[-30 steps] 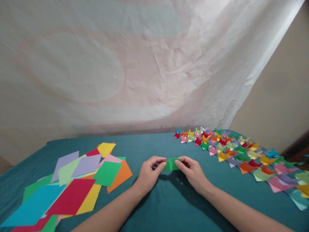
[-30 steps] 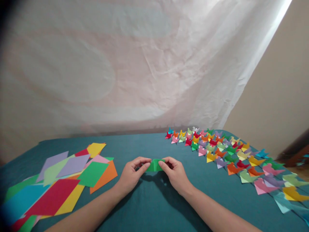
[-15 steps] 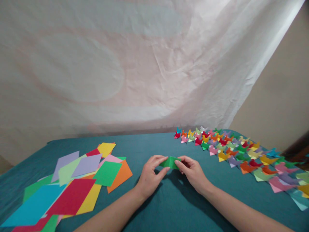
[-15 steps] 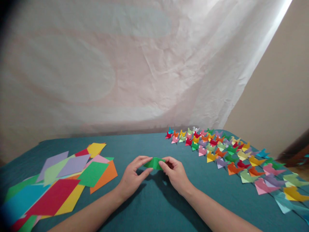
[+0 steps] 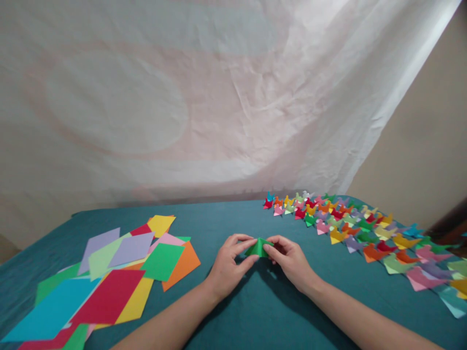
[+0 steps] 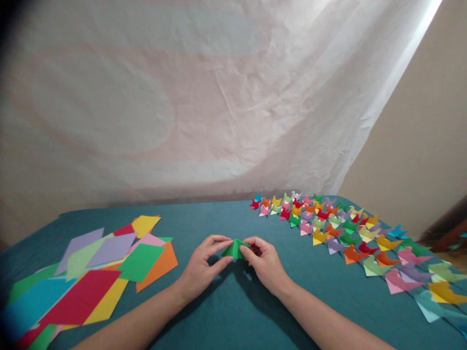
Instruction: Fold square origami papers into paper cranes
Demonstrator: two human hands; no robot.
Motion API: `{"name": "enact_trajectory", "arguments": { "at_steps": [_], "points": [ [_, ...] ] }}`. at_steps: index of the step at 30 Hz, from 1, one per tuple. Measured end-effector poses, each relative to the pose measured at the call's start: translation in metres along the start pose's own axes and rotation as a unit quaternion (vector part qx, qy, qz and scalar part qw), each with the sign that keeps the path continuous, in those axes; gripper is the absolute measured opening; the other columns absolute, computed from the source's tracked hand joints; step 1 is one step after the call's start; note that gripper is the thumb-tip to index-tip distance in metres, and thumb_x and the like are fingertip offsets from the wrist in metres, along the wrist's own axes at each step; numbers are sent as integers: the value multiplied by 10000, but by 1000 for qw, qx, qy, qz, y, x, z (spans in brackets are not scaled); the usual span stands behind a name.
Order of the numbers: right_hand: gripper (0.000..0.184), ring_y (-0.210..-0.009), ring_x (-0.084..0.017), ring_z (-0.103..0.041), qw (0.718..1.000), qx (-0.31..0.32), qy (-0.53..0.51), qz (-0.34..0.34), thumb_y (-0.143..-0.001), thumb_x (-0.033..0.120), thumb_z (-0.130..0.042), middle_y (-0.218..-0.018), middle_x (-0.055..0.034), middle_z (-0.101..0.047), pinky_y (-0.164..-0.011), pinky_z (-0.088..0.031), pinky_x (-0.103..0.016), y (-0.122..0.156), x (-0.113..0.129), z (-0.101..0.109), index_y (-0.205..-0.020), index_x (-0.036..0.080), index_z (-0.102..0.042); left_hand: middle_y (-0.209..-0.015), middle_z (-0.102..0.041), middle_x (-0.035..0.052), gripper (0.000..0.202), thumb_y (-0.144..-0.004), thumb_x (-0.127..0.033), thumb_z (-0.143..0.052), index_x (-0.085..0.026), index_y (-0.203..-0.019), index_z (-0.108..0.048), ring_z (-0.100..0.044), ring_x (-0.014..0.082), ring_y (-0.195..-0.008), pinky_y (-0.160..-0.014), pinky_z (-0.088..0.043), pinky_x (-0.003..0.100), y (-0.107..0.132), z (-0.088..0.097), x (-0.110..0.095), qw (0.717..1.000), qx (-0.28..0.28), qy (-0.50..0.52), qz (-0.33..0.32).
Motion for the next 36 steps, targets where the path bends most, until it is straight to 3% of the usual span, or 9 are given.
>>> {"name": "enact_trajectory", "arguments": {
  "at_steps": [8,20,36],
  "points": [
    [290,-576,-110,-491,1000,13,1,0,-786,437,-594,-650,10,-556,-518,-416,-217,0,0,-2,-834,151,-611,-1145,-551,64,368,-836,-262,-599,-272,-1202,-568,-498,201,-1077,-951,-408,367,3,-3,-5,998,20,-41,-32],
    [225,-556,-92,-485,997,17,49,62,-813,355,-568,-740,-6,-574,-486,-401,-200,3,14,-2,-860,171,-688,-1121,-563,70,369,-866,-286,-551,-283,-1235,-537,-497,208,-1057,-927,-414,386,6,-5,-15,993,24,-93,-68],
    [190,-685,-145,-551,986,-1,111,127,-829,317,-565,-770,-32,-619,-603,-433,-243,5,17,-1,-845,192,-707,-1049,-599,53,286,-865,-254,-556,-263,-1144,-617,-542,172,-1000,-910,-432,311,4,-4,-12,999,14,-15,-33]
  ]
}}
Point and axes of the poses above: each hand's wrist, its own y-axis away from the middle knuckle, its own z-axis out of the back of the hand, x = y × z, the point moved 6 cm from there along -y, towards the middle knuckle
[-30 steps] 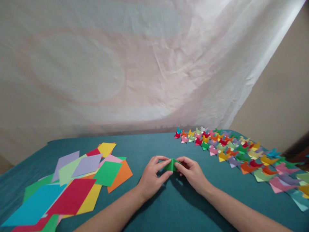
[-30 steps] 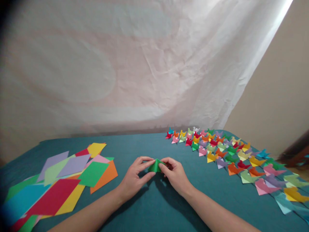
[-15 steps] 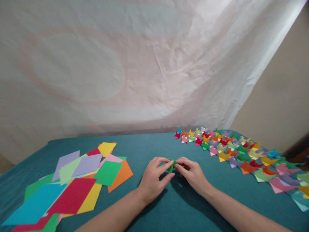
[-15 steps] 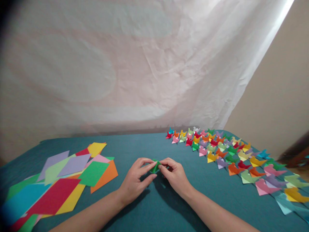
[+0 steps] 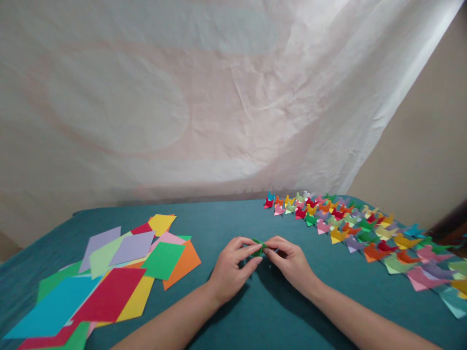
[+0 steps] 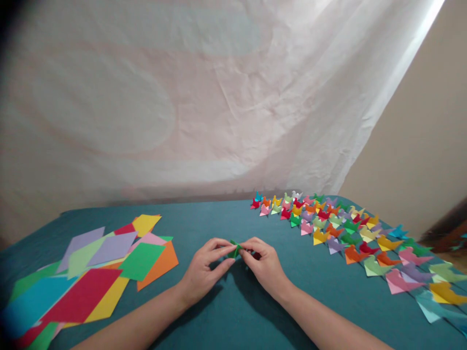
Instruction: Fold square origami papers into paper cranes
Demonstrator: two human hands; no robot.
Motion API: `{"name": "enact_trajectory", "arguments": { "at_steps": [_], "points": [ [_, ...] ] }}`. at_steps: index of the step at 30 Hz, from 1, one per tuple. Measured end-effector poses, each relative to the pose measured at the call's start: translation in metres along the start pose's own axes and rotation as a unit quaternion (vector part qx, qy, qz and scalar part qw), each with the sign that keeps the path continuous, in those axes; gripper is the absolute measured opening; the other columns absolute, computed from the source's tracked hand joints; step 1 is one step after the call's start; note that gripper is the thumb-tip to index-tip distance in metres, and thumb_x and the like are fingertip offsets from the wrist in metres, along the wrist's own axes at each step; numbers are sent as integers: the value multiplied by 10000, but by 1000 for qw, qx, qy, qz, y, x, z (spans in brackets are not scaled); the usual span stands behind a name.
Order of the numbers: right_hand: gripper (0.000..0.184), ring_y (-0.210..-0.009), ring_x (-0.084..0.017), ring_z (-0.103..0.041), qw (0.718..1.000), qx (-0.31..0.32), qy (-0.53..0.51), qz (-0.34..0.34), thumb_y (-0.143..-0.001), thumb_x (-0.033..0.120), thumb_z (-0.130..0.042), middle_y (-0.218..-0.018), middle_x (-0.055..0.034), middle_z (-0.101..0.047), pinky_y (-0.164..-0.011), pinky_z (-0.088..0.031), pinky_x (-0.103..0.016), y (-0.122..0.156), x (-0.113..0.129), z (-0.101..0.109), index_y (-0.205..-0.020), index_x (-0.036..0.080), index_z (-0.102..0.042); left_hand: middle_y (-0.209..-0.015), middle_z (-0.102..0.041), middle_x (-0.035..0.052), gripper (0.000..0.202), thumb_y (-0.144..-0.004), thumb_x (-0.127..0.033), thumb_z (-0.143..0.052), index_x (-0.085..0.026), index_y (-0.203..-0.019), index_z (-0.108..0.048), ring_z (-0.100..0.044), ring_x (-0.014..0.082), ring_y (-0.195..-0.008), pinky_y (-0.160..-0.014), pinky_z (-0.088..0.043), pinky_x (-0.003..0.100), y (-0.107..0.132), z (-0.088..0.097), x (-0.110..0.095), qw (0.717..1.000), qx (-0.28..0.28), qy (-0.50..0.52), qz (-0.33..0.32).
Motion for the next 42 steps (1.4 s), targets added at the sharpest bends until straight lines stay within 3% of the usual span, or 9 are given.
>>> {"name": "enact_trajectory", "arguments": {
  "at_steps": [11,22,42],
  "points": [
    [194,-702,-161,-572,998,5,42,45,-848,296,-552,-773,-44,-630,-645,-466,-268,4,10,-2,-906,221,-722,-932,-622,38,224,-819,-265,-620,-237,-1034,-676,-578,160,-896,-836,-458,279,-1,2,1,998,-28,49,27],
    [214,-663,-145,-551,991,16,78,109,-857,221,-527,-742,-41,-601,-577,-428,-242,11,27,-6,-966,242,-710,-803,-632,15,96,-790,-269,-648,-200,-824,-706,-595,140,-774,-746,-464,245,1,4,1,991,-77,72,84],
    [211,-697,-160,-549,1000,-6,24,16,-858,324,-541,-756,-39,-609,-637,-422,-259,6,16,-1,-798,187,-690,-744,-564,6,174,-830,-320,-589,-203,-806,-715,-548,136,-731,-690,-423,242,2,-3,15,992,-31,30,115]
  ]
}}
Point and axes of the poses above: each hand's wrist, its own y-axis away from the middle knuckle, its own z-axis out of the back of the hand, x = y × z, the point moved 6 cm from there along -y, towards the middle knuckle
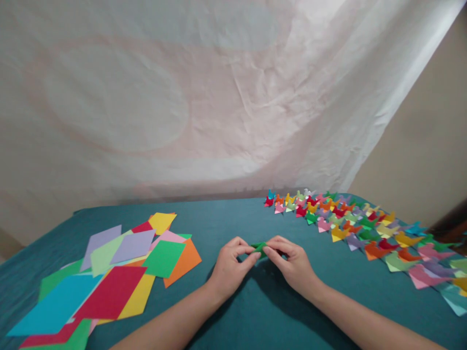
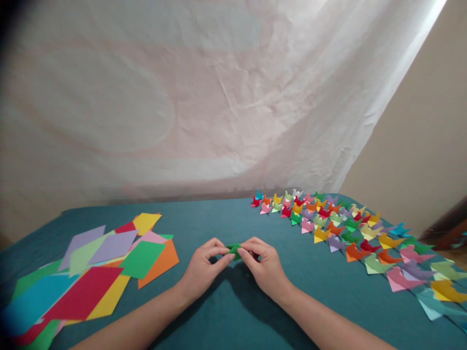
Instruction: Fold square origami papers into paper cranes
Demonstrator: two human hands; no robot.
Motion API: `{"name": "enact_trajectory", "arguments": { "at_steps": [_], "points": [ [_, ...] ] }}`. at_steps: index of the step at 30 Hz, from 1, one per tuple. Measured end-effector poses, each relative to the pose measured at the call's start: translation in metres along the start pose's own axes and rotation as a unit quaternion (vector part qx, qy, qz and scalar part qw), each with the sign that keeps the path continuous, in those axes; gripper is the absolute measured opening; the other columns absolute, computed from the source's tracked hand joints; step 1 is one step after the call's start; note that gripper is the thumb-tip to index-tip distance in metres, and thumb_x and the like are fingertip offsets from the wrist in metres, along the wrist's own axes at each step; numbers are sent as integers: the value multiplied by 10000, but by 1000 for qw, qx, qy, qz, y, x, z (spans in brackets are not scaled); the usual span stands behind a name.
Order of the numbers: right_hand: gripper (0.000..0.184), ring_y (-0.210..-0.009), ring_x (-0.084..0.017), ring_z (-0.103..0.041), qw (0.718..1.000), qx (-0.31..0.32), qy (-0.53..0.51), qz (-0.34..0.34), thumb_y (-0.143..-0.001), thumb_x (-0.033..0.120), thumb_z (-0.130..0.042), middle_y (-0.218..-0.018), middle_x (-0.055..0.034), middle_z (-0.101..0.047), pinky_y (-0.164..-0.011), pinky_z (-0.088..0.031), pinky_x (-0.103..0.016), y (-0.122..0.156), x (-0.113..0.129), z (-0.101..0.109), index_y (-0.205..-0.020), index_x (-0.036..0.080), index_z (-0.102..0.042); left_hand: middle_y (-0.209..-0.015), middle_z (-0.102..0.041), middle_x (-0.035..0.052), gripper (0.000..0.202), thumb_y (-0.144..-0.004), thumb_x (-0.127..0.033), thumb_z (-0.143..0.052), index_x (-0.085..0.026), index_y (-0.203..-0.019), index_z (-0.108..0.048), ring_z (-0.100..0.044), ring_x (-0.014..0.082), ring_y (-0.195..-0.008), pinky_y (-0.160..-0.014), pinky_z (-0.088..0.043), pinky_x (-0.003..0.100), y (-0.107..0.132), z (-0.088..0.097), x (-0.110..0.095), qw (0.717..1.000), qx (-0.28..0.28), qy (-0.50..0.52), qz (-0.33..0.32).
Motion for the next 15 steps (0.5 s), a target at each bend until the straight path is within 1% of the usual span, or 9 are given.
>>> {"name": "enact_trajectory", "arguments": {
  "at_steps": [6,8,9,11,13,15],
  "points": [
    [240,-619,-131,-487,999,-2,-22,-39,-844,353,-544,-706,-19,-555,-565,-378,-240,0,-5,-1,-745,163,-650,-692,-532,3,293,-849,-369,-537,-183,-674,-680,-520,135,-679,-633,-402,243,0,-7,4,998,44,-38,23],
    [245,-607,-124,-473,998,4,-33,-54,-839,356,-544,-694,-13,-545,-560,-371,-236,-1,-8,-2,-734,157,-642,-681,-523,0,296,-839,-365,-545,-171,-639,-644,-516,136,-668,-619,-395,244,0,-5,4,998,38,-48,32],
    [247,-602,-122,-468,997,7,-39,-64,-835,359,-545,-687,-10,-543,-560,-370,-235,-1,-9,-2,-733,155,-640,-687,-523,-1,279,-828,-359,-560,-167,-636,-624,-517,138,-675,-623,-395,246,0,-4,4,998,26,-53,36],
    [250,-589,-118,-462,994,17,-57,-91,-826,368,-548,-667,-3,-545,-555,-371,-232,-1,-15,-4,-742,151,-639,-728,-536,1,219,-800,-337,-595,-163,-668,-591,-526,146,-719,-663,-403,257,-1,2,3,998,-7,-57,39],
    [255,-575,-115,-463,989,30,-77,-121,-815,378,-553,-641,3,-551,-549,-376,-229,-1,-21,-6,-755,146,-642,-798,-563,7,154,-788,-314,-610,-168,-754,-575,-539,157,-787,-730,-411,274,-2,6,2,998,-29,-41,39],
    [257,-567,-114,-470,985,41,-90,-139,-800,380,-567,-625,6,-561,-546,-381,-227,0,-26,-9,-761,139,-647,-835,-586,10,134,-796,-295,-599,-173,-831,-556,-551,158,-813,-760,-418,281,-3,4,2,999,-19,-3,44]
  ]
}}
Point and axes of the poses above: each hand's wrist, its own y-axis away from the middle knuckle, its own z-axis out of the back of the hand, x = y × z, the point moved 6 cm from there along -y, towards the middle knuckle
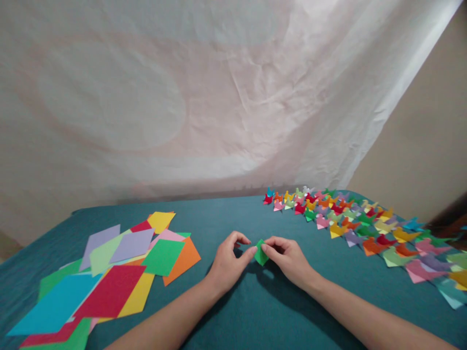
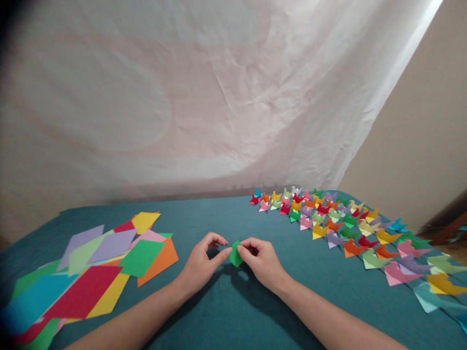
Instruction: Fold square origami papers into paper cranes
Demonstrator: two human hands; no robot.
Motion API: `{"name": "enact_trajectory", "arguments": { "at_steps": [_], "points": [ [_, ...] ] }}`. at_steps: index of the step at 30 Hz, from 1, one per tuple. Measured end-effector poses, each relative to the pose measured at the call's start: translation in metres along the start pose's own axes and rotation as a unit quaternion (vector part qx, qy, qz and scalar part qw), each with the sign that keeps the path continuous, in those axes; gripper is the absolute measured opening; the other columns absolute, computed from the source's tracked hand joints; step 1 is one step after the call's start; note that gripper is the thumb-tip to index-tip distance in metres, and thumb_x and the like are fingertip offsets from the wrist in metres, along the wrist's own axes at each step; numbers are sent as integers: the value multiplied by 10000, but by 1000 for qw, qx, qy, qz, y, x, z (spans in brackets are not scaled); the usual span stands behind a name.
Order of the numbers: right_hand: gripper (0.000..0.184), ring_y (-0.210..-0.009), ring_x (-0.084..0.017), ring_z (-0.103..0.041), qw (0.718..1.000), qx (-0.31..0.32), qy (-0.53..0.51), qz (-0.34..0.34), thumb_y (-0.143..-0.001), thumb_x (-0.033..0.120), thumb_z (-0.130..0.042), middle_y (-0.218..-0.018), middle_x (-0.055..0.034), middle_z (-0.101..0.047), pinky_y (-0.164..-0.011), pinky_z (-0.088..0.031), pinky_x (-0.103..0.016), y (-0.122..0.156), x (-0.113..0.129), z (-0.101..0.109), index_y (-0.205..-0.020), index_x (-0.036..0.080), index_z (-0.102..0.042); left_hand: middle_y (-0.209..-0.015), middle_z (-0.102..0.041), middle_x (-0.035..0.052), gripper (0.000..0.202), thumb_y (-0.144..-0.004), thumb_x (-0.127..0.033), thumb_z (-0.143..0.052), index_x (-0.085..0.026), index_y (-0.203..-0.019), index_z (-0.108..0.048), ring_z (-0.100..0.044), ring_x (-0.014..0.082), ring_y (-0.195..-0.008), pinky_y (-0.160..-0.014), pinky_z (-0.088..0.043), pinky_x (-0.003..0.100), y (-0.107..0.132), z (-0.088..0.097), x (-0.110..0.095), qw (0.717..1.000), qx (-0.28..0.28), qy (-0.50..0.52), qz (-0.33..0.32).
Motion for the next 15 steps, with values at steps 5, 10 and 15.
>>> {"name": "enact_trajectory", "arguments": {
  "at_steps": [5,10,15],
  "points": [
    [252,-562,-112,-484,1000,14,8,-12,-781,365,-588,-622,2,-580,-550,-390,-227,0,-6,-2,-761,126,-664,-776,-590,1,137,-795,-239,-587,-168,-885,-513,-568,142,-741,-699,-432,260,-1,-9,7,997,45,58,25],
    [247,-579,-119,-506,999,27,27,-11,-796,351,-569,-642,-6,-602,-557,-400,-231,-1,-5,-4,-770,127,-669,-767,-585,-6,134,-801,-218,-571,-167,-914,-519,-565,135,-732,-701,-426,254,-1,-11,12,998,47,47,18],
    [230,-650,-137,-537,998,23,55,22,-830,334,-530,-722,-20,-626,-607,-428,-247,-1,0,-4,-816,140,-653,-779,-583,-4,123,-813,-220,-551,-168,-923,-531,-559,134,-740,-703,-426,248,-2,-11,14,999,45,27,5]
  ]
}}
Point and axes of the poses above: each hand's wrist, its own y-axis away from the middle knuckle, its own z-axis out of the back of the hand, x = y × z, the point moved 6 cm from there along -y, towards the middle knuckle
